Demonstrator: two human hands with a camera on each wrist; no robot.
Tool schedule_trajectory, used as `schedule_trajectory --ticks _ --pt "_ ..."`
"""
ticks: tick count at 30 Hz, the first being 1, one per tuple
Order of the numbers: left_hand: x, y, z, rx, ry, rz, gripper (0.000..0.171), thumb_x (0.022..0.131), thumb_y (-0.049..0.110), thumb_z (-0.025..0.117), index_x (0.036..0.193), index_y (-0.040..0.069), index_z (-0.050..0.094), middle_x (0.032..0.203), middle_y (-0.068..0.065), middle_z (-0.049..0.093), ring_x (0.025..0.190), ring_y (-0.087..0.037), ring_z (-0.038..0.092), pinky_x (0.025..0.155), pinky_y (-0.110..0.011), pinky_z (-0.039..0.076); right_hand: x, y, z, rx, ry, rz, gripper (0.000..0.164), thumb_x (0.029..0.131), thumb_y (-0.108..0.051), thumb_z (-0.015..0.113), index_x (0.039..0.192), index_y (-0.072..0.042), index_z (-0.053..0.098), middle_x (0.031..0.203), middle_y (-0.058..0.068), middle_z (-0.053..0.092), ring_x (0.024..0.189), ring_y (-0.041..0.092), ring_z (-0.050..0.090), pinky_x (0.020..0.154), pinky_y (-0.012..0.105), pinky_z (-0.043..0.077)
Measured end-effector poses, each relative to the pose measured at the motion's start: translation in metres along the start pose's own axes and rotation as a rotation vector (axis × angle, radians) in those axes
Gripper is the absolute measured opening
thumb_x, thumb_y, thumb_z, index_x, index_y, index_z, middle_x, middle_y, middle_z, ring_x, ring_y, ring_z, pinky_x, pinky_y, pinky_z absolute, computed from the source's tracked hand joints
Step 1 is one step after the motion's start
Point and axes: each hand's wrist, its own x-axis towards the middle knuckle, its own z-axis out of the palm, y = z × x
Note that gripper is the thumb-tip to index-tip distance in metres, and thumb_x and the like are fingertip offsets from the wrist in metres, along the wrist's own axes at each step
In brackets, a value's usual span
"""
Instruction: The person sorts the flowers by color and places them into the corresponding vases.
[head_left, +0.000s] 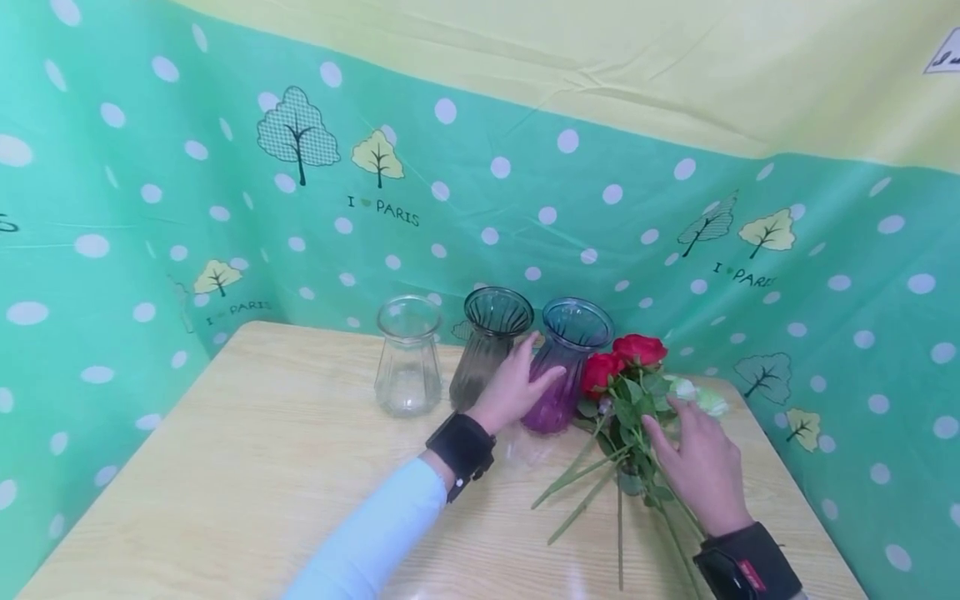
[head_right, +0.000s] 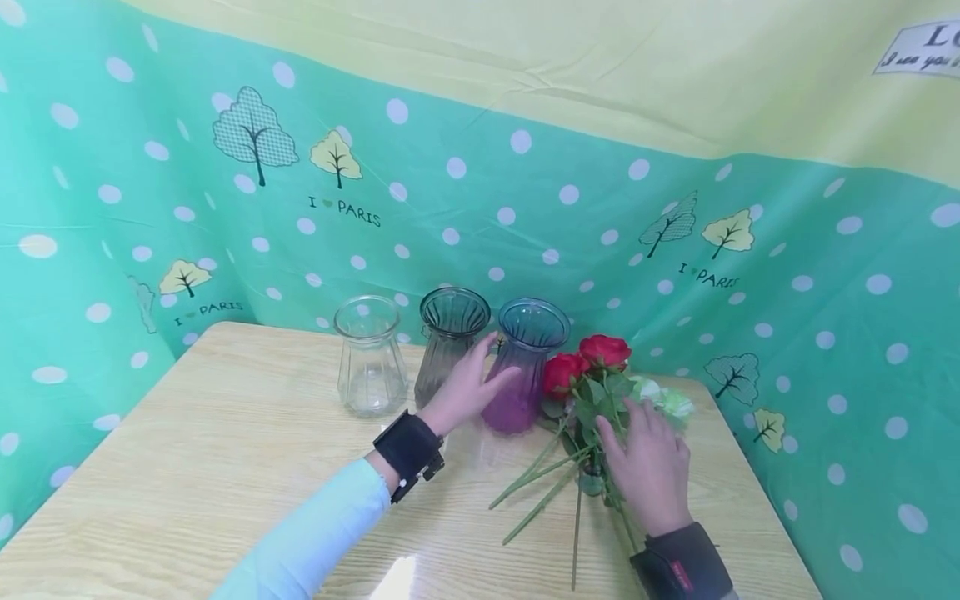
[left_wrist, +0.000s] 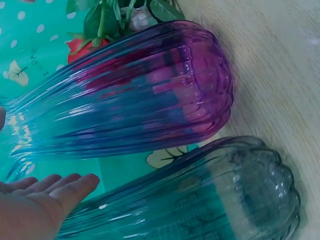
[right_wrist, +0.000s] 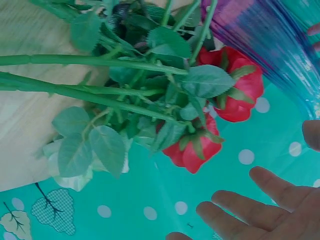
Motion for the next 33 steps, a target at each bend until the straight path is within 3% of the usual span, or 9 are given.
schedule_trajectory --ticks 9,17,26,33 --pt "0.007 -0.01 0.012 -0.021 -0.041 -0.012 0.082 0.091 0.046 0.055 0.148 0.002 0.016 0.152 -0.012 0.031 0.138 -0.031 0.033 0.114 -0.043 0.031 0.002 0.012 0.009 0.016 -0.04 0.021 0.058 0.097 -0.042 0.045 0.131 0.006 0.046 0.126 0.034 0.05 0.107 0.051 0.051 0.072 0.065 0.047" --pt "0.01 -0.014 0.018 -0.019 -0.009 0.01 0.08 0.091 0.044 0.056 0.148 0.003 0.019 0.152 -0.014 0.031 0.138 -0.032 0.033 0.114 -0.044 0.031 0.007 0.028 0.019 0.044 -0.123 0.075 0.057 0.098 -0.04 0.042 0.13 0.007 0.045 0.125 0.034 0.052 0.102 0.05 0.055 0.066 0.058 0.051" --pt "0.011 -0.015 0.019 0.048 0.008 0.056 0.072 0.092 0.04 0.054 0.145 0.0 0.027 0.147 -0.021 0.037 0.135 -0.031 0.037 0.113 -0.041 0.033 0.012 0.039 0.024 0.065 -0.193 0.097 0.05 0.098 -0.031 0.043 0.125 0.011 0.048 0.121 0.037 0.052 0.101 0.052 0.054 0.073 0.058 0.049" --pt "0.011 -0.017 0.019 0.076 0.006 0.048 0.072 0.092 0.043 0.052 0.146 0.002 0.027 0.146 -0.02 0.037 0.135 -0.03 0.038 0.112 -0.04 0.035 0.019 0.045 0.033 0.101 -0.204 0.084 0.037 0.095 -0.016 0.048 0.116 0.014 0.055 0.106 0.034 0.06 0.092 0.046 0.059 0.073 0.054 0.05"
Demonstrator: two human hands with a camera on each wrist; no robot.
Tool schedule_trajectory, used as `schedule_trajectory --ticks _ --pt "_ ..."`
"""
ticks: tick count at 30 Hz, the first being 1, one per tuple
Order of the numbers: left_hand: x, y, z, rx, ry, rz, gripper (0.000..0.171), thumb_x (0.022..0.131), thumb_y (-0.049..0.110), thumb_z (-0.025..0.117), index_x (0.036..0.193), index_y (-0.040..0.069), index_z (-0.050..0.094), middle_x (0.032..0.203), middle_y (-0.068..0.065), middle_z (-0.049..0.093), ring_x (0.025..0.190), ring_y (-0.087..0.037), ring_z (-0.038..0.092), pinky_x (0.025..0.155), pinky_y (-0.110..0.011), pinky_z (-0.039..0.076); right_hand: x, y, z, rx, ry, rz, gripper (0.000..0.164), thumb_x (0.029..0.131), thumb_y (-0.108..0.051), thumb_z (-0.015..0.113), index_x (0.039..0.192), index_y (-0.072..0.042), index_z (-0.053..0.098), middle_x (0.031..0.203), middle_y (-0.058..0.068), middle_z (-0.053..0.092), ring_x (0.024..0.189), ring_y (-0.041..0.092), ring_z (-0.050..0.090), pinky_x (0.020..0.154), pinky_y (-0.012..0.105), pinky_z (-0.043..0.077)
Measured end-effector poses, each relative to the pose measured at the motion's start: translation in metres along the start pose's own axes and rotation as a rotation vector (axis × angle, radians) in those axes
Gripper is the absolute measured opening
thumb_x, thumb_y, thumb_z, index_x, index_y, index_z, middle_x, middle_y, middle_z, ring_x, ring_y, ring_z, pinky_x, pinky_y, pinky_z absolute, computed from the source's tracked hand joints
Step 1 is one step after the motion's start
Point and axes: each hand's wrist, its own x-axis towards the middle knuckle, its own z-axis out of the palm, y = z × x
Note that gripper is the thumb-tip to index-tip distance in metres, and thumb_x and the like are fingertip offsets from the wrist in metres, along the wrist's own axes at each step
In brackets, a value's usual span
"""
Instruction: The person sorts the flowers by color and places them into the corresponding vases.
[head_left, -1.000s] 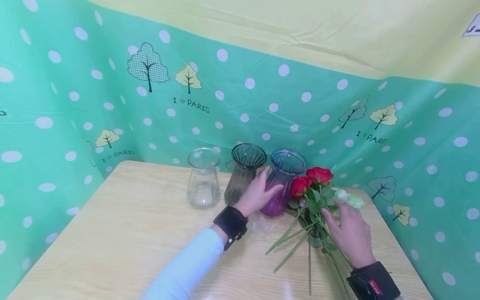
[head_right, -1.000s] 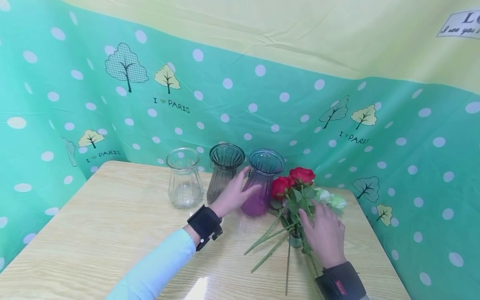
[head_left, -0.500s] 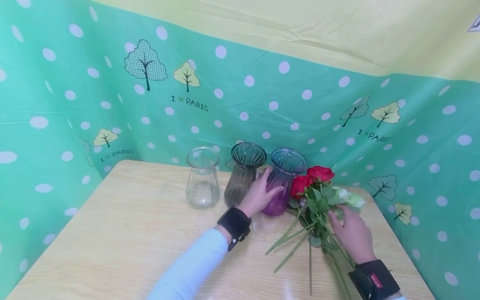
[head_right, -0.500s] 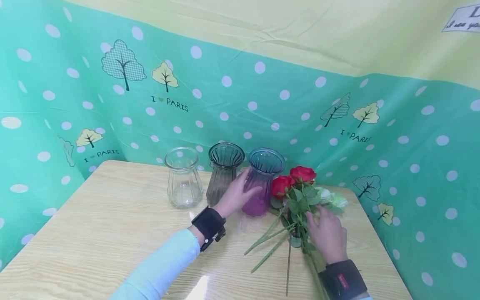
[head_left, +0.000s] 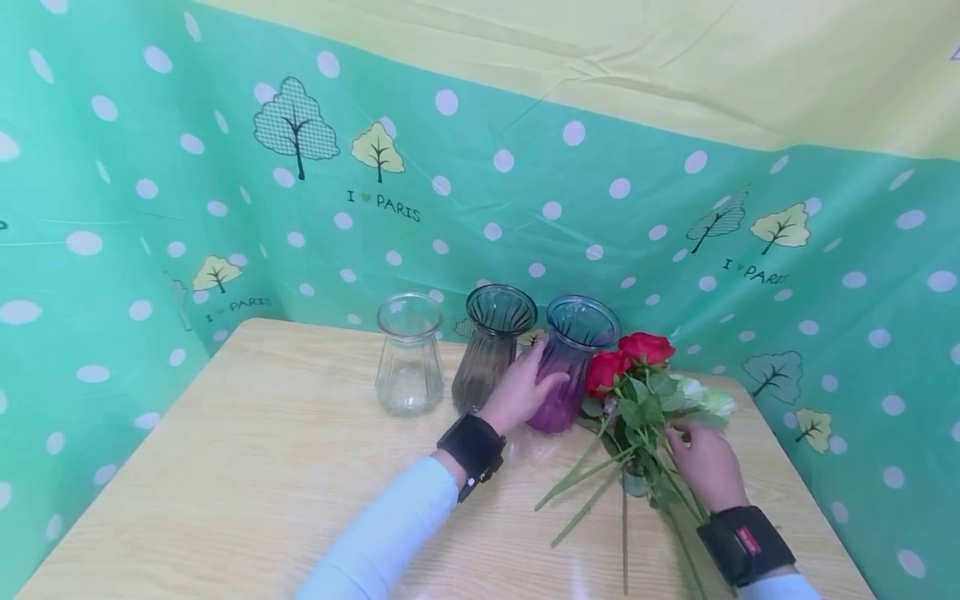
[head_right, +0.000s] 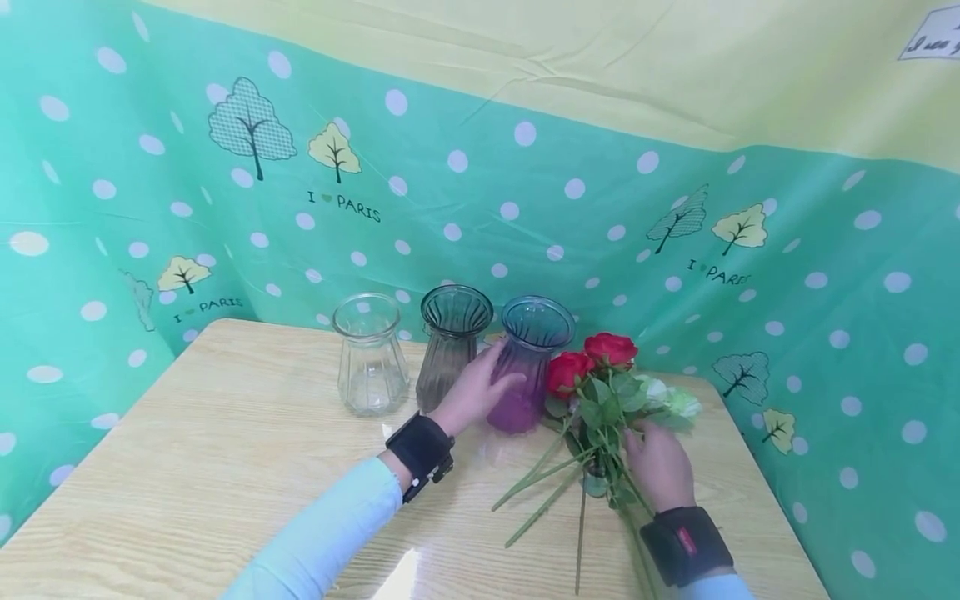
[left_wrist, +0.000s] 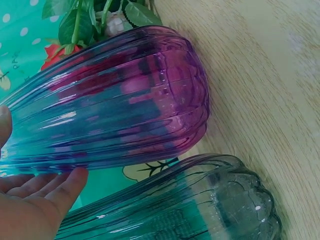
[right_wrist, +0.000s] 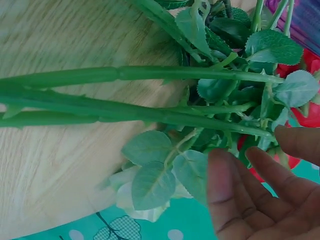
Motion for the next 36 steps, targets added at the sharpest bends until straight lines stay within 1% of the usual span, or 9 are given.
schedule_trajectory --ticks 4,9,14,21,24,28,31,34,36 --pt "0.0 0.0 0.001 0.009 0.002 -0.006 0.072 0.092 0.043 0.052 0.145 0.002 0.028 0.147 -0.019 0.038 0.135 -0.029 0.038 0.112 -0.039 0.035 0.006 0.004 0.003 0.005 0.013 -0.018 0.031 0.093 -0.011 0.051 0.11 0.012 0.06 0.101 0.031 0.064 0.087 0.042 0.061 0.072 0.052 0.051" --pt "0.001 0.001 0.002 0.008 0.002 -0.008 0.071 0.092 0.043 0.052 0.145 0.002 0.028 0.147 -0.018 0.038 0.136 -0.028 0.037 0.113 -0.039 0.034 0.012 0.006 0.002 0.012 0.008 -0.027 0.027 0.092 -0.009 0.051 0.106 0.011 0.064 0.101 0.03 0.065 0.09 0.044 0.061 0.074 0.053 0.051" --pt "0.001 0.0 0.002 0.013 0.016 -0.001 0.07 0.092 0.042 0.053 0.145 0.003 0.029 0.146 -0.017 0.039 0.135 -0.028 0.039 0.112 -0.039 0.035 0.018 0.007 0.003 0.042 -0.011 -0.043 0.028 0.091 -0.009 0.051 0.106 0.011 0.063 0.101 0.031 0.064 0.091 0.045 0.06 0.074 0.052 0.051" --pt "-0.001 -0.001 0.003 0.015 0.019 0.0 0.071 0.092 0.042 0.052 0.146 0.004 0.028 0.147 -0.018 0.038 0.135 -0.028 0.038 0.112 -0.039 0.035 0.023 0.006 0.003 0.065 -0.034 -0.01 0.029 0.092 -0.01 0.051 0.108 0.012 0.062 0.103 0.03 0.064 0.093 0.044 0.06 0.075 0.051 0.051" --pt "-0.001 0.0 0.004 0.013 0.018 0.002 0.071 0.092 0.042 0.053 0.145 0.003 0.029 0.147 -0.018 0.038 0.135 -0.028 0.038 0.112 -0.039 0.035 0.023 0.007 0.002 0.072 -0.03 -0.014 0.029 0.092 -0.009 0.05 0.107 0.012 0.063 0.103 0.03 0.064 0.092 0.044 0.06 0.075 0.051 0.051" --pt "-0.001 0.0 0.005 0.017 0.015 0.003 0.071 0.092 0.042 0.053 0.145 0.002 0.029 0.147 -0.018 0.038 0.135 -0.029 0.039 0.111 -0.04 0.035 0.02 0.006 -0.007 0.088 -0.003 -0.035 0.03 0.093 -0.009 0.049 0.109 0.013 0.061 0.103 0.031 0.064 0.092 0.045 0.06 0.076 0.051 0.051" --pt "-0.001 0.0 0.005 0.014 0.014 -0.003 0.071 0.092 0.043 0.052 0.145 0.003 0.028 0.147 -0.018 0.038 0.135 -0.029 0.038 0.112 -0.04 0.035 0.021 0.006 -0.018 0.115 0.013 -0.044 0.032 0.094 -0.01 0.049 0.112 0.013 0.06 0.104 0.032 0.063 0.091 0.044 0.06 0.072 0.049 0.052" --pt "0.0 0.0 0.004 0.015 0.012 -0.006 0.071 0.092 0.043 0.052 0.146 0.004 0.028 0.147 -0.018 0.037 0.135 -0.029 0.038 0.112 -0.04 0.034 0.021 0.004 -0.031 0.143 0.018 -0.033 0.034 0.095 -0.013 0.048 0.116 0.013 0.058 0.107 0.033 0.062 0.09 0.042 0.061 0.068 0.045 0.053" --pt "0.0 -0.001 0.003 0.019 0.01 -0.004 0.071 0.092 0.042 0.052 0.146 0.003 0.028 0.147 -0.018 0.037 0.135 -0.029 0.037 0.112 -0.04 0.034 0.021 0.003 -0.04 0.158 0.031 -0.011 0.036 0.097 -0.017 0.048 0.118 0.011 0.058 0.107 0.032 0.062 0.086 0.039 0.063 0.064 0.041 0.053"
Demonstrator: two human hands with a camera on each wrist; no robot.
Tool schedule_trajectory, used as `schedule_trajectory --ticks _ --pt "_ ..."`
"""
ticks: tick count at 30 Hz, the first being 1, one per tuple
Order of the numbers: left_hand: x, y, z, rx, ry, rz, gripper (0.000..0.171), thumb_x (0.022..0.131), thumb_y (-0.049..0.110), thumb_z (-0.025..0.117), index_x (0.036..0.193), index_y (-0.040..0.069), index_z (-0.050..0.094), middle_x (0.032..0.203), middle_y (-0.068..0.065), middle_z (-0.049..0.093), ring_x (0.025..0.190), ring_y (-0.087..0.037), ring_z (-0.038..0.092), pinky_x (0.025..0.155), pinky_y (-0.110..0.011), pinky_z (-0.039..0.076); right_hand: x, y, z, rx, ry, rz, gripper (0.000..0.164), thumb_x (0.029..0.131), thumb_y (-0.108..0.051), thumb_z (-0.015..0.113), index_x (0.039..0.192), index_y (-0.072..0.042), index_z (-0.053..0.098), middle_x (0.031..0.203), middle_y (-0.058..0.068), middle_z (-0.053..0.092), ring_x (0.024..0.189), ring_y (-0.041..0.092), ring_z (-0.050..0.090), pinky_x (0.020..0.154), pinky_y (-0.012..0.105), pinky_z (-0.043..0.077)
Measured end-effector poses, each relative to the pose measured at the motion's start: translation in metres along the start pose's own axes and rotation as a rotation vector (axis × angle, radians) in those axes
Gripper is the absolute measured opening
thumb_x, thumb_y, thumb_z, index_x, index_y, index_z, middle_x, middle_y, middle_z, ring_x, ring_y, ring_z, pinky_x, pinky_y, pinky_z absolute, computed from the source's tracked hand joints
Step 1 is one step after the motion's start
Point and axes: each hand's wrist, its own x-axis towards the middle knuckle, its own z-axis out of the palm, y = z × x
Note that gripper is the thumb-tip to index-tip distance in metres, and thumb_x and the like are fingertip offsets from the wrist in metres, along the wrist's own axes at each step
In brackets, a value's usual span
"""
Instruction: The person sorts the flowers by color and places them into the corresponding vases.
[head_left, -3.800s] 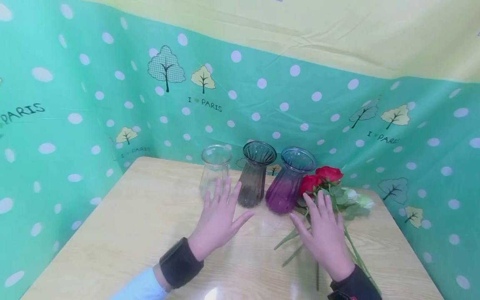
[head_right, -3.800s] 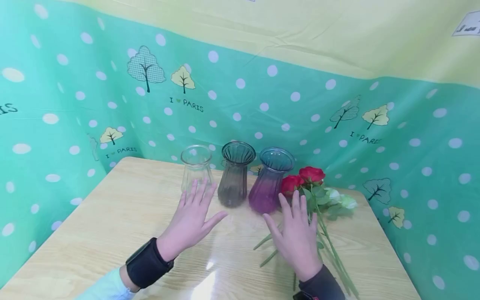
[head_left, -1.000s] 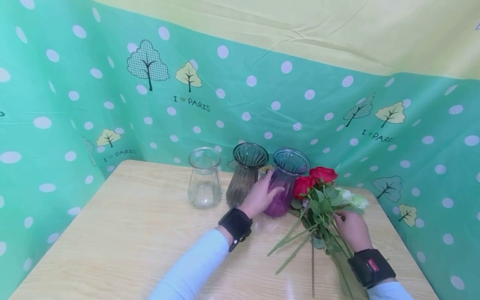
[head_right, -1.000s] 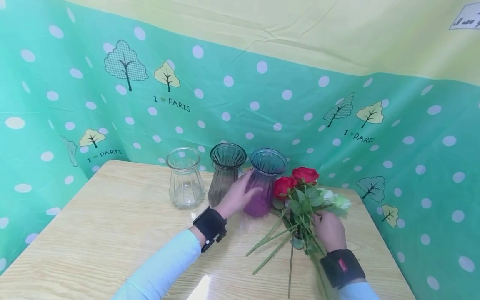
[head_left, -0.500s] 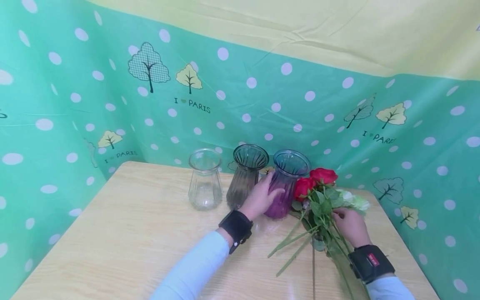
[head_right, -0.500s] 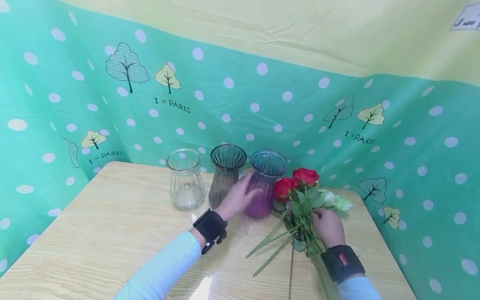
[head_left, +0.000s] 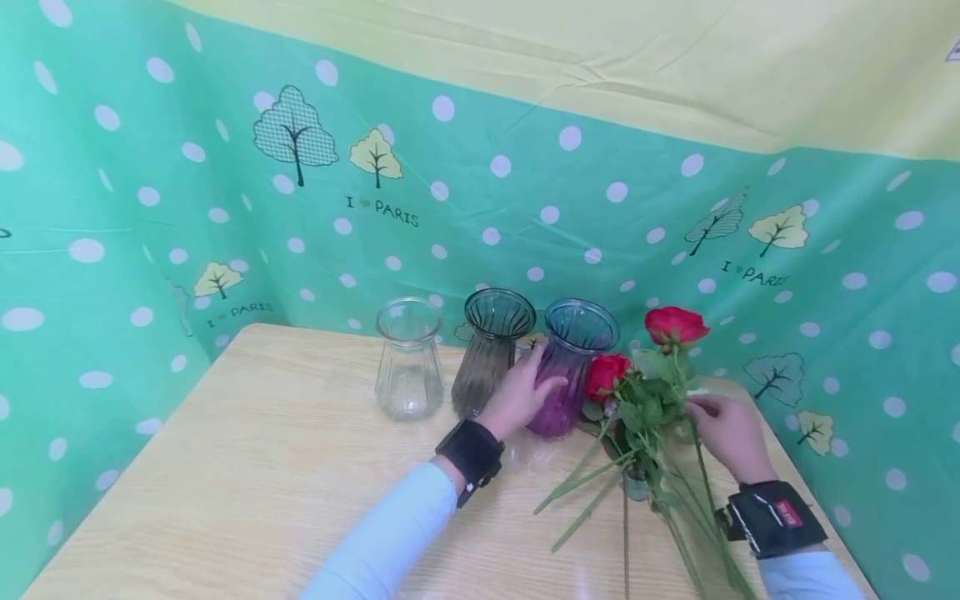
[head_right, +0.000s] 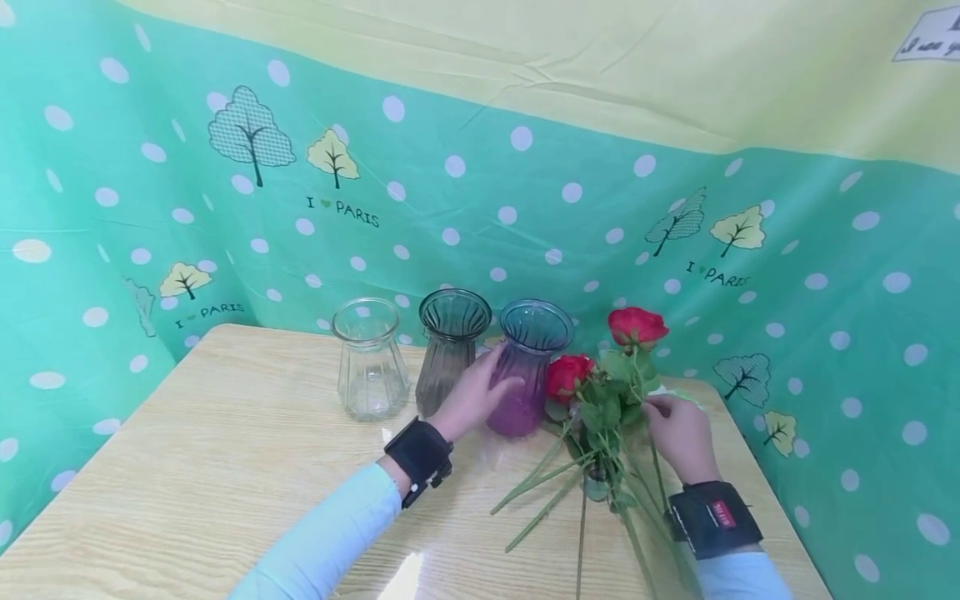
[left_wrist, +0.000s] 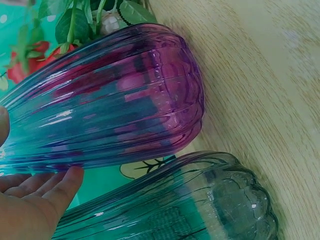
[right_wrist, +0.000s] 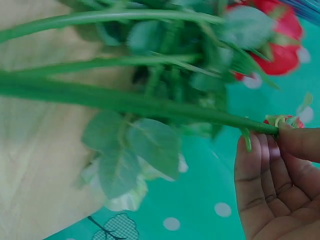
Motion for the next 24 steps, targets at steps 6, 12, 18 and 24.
schedule_trajectory --ticks 6,12,18,24 --pt "0.0 0.0 -0.002 0.003 0.008 0.001 0.07 0.092 0.041 0.053 0.146 0.003 0.028 0.147 -0.017 0.037 0.136 -0.029 0.037 0.112 -0.039 0.034 -0.002 -0.011 -0.02 0.14 0.073 0.098 0.047 0.098 -0.032 0.046 0.125 0.005 0.055 0.112 0.027 0.063 0.072 0.008 0.063 0.062 0.023 0.05" --pt "-0.001 0.001 -0.002 -0.008 0.007 0.002 0.07 0.092 0.041 0.053 0.145 0.003 0.029 0.147 -0.018 0.037 0.136 -0.029 0.037 0.112 -0.04 0.034 -0.003 -0.02 -0.03 0.646 0.13 0.217 0.042 0.093 -0.032 0.055 0.125 -0.004 0.056 0.084 -0.014 0.063 0.068 -0.002 0.062 0.067 0.011 0.052" --pt "0.0 0.001 -0.001 -0.001 0.005 0.01 0.07 0.092 0.04 0.053 0.145 0.003 0.029 0.147 -0.018 0.037 0.135 -0.029 0.038 0.112 -0.04 0.035 -0.003 -0.031 -0.038 1.339 0.201 0.162 0.006 0.086 -0.011 0.067 0.091 -0.01 0.067 0.078 0.0 0.068 0.073 0.01 0.066 0.071 0.019 0.057" --pt "0.0 0.0 0.0 0.004 0.009 0.009 0.07 0.092 0.04 0.053 0.146 0.004 0.028 0.147 -0.018 0.038 0.135 -0.03 0.038 0.112 -0.04 0.035 0.0 -0.039 -0.052 1.719 0.247 0.182 0.008 0.088 -0.003 0.062 0.096 -0.002 0.061 0.086 0.007 0.065 0.085 0.017 0.062 0.082 0.023 0.056"
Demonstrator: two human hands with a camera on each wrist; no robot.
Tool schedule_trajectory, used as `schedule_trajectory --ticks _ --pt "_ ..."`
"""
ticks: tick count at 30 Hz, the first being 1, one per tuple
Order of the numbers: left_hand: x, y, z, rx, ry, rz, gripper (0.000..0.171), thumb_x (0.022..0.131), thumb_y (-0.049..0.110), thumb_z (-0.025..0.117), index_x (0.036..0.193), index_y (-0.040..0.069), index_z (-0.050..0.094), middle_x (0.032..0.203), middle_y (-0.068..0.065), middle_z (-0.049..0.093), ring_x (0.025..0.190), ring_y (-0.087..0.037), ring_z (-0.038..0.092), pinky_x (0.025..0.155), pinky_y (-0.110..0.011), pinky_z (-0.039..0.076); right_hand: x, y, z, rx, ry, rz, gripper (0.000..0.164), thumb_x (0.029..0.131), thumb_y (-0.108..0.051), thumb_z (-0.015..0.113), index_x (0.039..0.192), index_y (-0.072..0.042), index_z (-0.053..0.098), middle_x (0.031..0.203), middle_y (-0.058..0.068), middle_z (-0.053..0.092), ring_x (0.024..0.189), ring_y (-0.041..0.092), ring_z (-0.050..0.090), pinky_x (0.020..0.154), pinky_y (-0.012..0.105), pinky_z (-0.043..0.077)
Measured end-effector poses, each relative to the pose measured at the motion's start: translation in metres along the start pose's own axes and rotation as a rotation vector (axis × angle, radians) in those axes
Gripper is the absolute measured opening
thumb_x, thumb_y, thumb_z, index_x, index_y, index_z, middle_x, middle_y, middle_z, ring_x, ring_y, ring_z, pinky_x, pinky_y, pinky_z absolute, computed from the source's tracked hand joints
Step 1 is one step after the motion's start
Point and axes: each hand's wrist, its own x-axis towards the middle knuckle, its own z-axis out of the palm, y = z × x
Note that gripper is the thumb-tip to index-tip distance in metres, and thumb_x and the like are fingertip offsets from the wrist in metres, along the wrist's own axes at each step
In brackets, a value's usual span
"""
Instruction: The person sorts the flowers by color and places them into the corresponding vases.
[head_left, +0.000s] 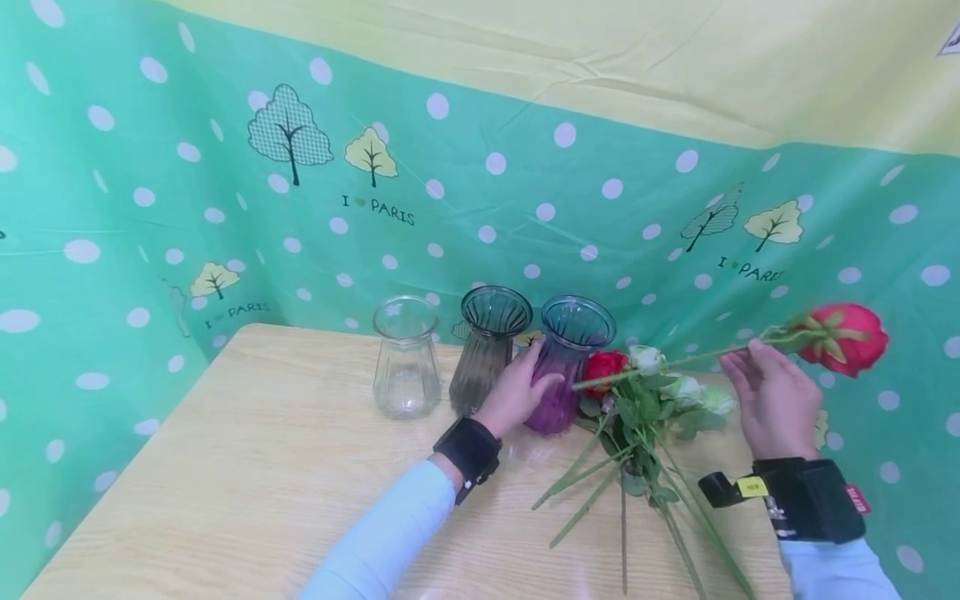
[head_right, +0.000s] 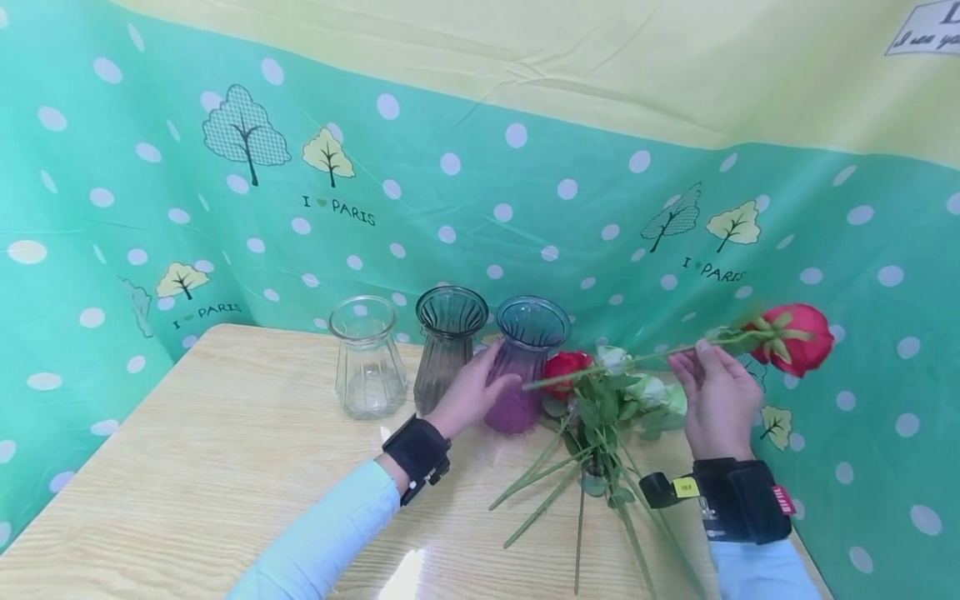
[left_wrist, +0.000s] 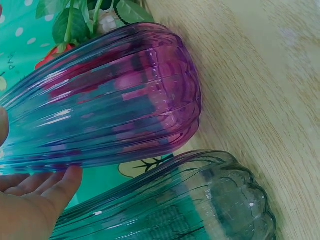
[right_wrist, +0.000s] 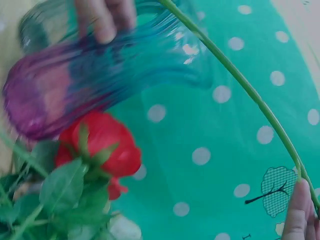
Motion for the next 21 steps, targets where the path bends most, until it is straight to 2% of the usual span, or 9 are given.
schedule_trajectory --ticks 3,8,11,15,21 --pt "0.001 0.0 0.0 0.004 0.001 0.001 0.07 0.092 0.041 0.053 0.146 0.004 0.028 0.146 -0.018 0.038 0.135 -0.03 0.038 0.112 -0.04 0.035 0.001 -0.005 0.003 0.1 0.054 0.021 0.011 0.089 -0.004 0.06 0.1 -0.003 0.057 0.095 0.007 0.06 0.099 0.016 0.054 0.089 0.023 0.053" --pt "0.001 0.0 -0.001 0.013 -0.008 0.002 0.07 0.092 0.042 0.052 0.145 0.003 0.029 0.146 -0.018 0.038 0.135 -0.029 0.038 0.112 -0.04 0.035 0.002 -0.008 0.009 0.17 0.164 0.015 0.019 0.088 -0.005 0.061 0.107 -0.007 0.056 0.104 0.004 0.056 0.113 0.014 0.045 0.095 0.023 0.05" --pt "0.001 0.0 0.0 0.008 -0.017 -0.007 0.071 0.092 0.042 0.052 0.146 0.003 0.029 0.147 -0.017 0.037 0.136 -0.029 0.037 0.112 -0.04 0.034 0.004 -0.008 0.013 0.18 0.22 -0.016 0.021 0.086 -0.005 0.063 0.106 -0.007 0.056 0.102 0.005 0.056 0.108 0.015 0.048 0.094 0.023 0.051" --pt "0.0 -0.001 0.0 -0.003 -0.018 -0.013 0.071 0.092 0.042 0.052 0.146 0.004 0.028 0.148 -0.017 0.037 0.136 -0.028 0.036 0.113 -0.039 0.033 0.008 -0.006 0.02 0.131 0.288 -0.068 0.023 0.083 -0.005 0.068 0.103 -0.005 0.058 0.096 0.007 0.059 0.093 0.017 0.055 0.087 0.024 0.055" --pt "0.0 -0.001 0.001 -0.002 -0.012 -0.011 0.07 0.092 0.042 0.052 0.146 0.005 0.028 0.147 -0.018 0.037 0.136 -0.029 0.037 0.113 -0.039 0.033 0.011 0.001 0.035 0.045 0.303 -0.128 0.017 0.082 -0.003 0.069 0.096 -0.002 0.059 0.093 0.009 0.059 0.083 0.019 0.059 0.078 0.024 0.058"
